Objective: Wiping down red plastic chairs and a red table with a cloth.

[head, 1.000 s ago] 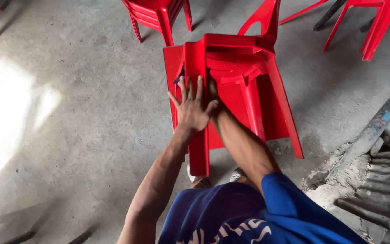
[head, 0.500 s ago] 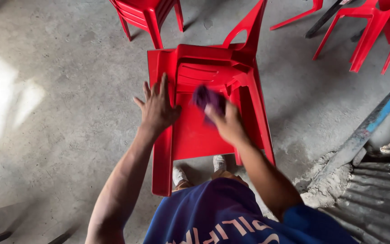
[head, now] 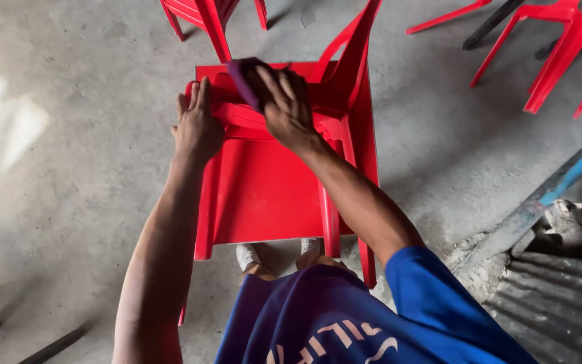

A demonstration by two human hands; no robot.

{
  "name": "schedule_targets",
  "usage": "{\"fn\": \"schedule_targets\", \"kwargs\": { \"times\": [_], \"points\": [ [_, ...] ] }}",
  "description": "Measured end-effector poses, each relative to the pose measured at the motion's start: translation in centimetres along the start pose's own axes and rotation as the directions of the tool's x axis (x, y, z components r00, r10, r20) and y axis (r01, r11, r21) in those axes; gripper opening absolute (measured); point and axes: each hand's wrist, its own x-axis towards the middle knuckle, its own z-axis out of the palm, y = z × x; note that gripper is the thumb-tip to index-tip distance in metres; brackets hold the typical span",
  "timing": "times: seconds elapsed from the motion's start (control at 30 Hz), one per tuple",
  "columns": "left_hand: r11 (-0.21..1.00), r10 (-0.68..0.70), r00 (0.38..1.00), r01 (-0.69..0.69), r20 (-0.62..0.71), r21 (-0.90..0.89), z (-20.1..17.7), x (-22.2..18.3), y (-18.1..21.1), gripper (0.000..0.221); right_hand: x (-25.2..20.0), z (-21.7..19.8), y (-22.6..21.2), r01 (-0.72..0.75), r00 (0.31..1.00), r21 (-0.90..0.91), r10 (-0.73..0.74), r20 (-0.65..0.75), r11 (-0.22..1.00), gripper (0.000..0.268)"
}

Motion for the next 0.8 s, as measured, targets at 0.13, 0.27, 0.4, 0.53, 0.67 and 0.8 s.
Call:
{"fn": "schedule_targets", "kwargs": {
  "times": [0.13, 0.27, 0.4, 0.53, 0.67, 0.8],
  "points": [
    [0.999, 0.042, 0.999, -0.042, -0.029, 0.02, -0.2, -0.4, 0.4, 0.09, -1.2, -4.5, 1.3, -0.086, 0.995, 0.131, 0.091, -0.028, 0.988, 0.055],
    [0.999, 0.045, 0.998, -0.044, -0.045, 0.006, 0.0, -0.8, 0.3, 0.089, -3.9, -5.3, 2.7, -0.17, 0.98, 0.305, 0.194, -0.049, 0.937, 0.053],
    [0.999, 0.032, 0.997, -0.033, -0.069, -0.015, 0.3, -0.6, 0.5, 0.089, -6.0, -4.2, 3.3, -0.281, 0.945, 0.204, 0.308, -0.113, 0.938, 0.054],
    [0.998, 0.032, 0.993, -0.037, -0.111, -0.051, 0.5, -0.4, 0.5, 0.084, -8.3, -3.2, 1.8, -0.48, 0.852, 0.014, 0.47, -0.229, 0.877, 0.044],
    [0.992, 0.043, 0.989, -0.059, -0.138, -0.108, 1.3, 0.1, -0.2, 0.084, -9.1, -0.8, -3.4, -0.527, 0.769, 0.103, 0.525, -0.363, 0.843, 0.036],
    [0.995, 0.055, 0.993, -0.063, -0.104, -0.073, 2.1, 0.8, -0.4, 0.089, -7.5, 2.9, -5.6, -0.519, 0.795, 0.111, 0.527, -0.302, 0.847, 0.042]
  ]
}}
